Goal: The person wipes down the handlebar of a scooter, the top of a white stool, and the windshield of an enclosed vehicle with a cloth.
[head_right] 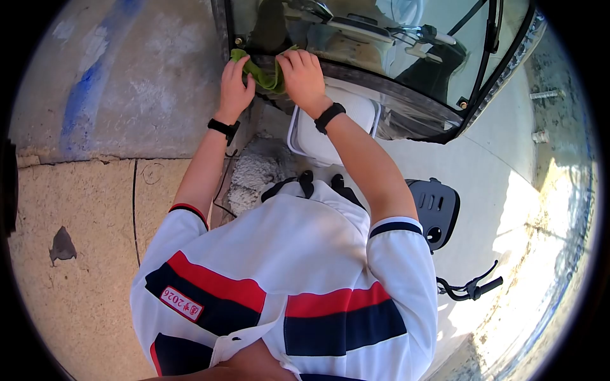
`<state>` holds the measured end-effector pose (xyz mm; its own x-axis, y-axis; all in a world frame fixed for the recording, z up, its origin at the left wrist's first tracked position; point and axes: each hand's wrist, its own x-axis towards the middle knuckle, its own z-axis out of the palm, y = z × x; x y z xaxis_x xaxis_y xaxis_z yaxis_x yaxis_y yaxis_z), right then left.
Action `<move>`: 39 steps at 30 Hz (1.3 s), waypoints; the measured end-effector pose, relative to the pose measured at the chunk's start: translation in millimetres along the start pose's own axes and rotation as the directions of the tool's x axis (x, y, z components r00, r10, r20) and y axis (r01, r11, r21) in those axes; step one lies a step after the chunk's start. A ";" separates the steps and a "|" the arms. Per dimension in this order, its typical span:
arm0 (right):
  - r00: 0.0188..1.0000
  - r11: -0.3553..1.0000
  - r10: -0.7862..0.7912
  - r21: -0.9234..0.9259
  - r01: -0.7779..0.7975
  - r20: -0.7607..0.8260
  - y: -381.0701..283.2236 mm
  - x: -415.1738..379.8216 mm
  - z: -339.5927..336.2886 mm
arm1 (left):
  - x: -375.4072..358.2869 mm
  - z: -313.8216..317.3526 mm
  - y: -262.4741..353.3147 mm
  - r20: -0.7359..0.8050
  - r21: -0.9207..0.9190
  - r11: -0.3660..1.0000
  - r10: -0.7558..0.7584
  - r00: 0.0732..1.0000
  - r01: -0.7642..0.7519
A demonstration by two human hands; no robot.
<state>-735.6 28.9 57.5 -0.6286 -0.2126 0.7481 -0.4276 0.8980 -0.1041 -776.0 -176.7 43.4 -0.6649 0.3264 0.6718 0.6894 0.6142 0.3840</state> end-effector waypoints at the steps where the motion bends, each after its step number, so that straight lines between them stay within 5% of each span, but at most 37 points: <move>1: 1.000 1.000 -0.001 0.000 0.001 0.001 -0.5 -0.5 -0.1 | 0.6 0.1 0.7 -0.003 -0.002 1.000 0.016 1.000 -0.016; 39: 0.983 0.972 0.174 -0.152 -0.181 -0.056 93.2 -81.6 -121.6 | 36.0 95.8 156.3 0.141 -0.216 0.932 0.324 0.935 -0.290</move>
<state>-645.1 176.8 66.4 -0.6562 -0.0309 0.7539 -0.2030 0.9696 -0.1369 -719.7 -0.1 66.9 -0.4390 0.6061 0.6633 0.8979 0.3223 0.2998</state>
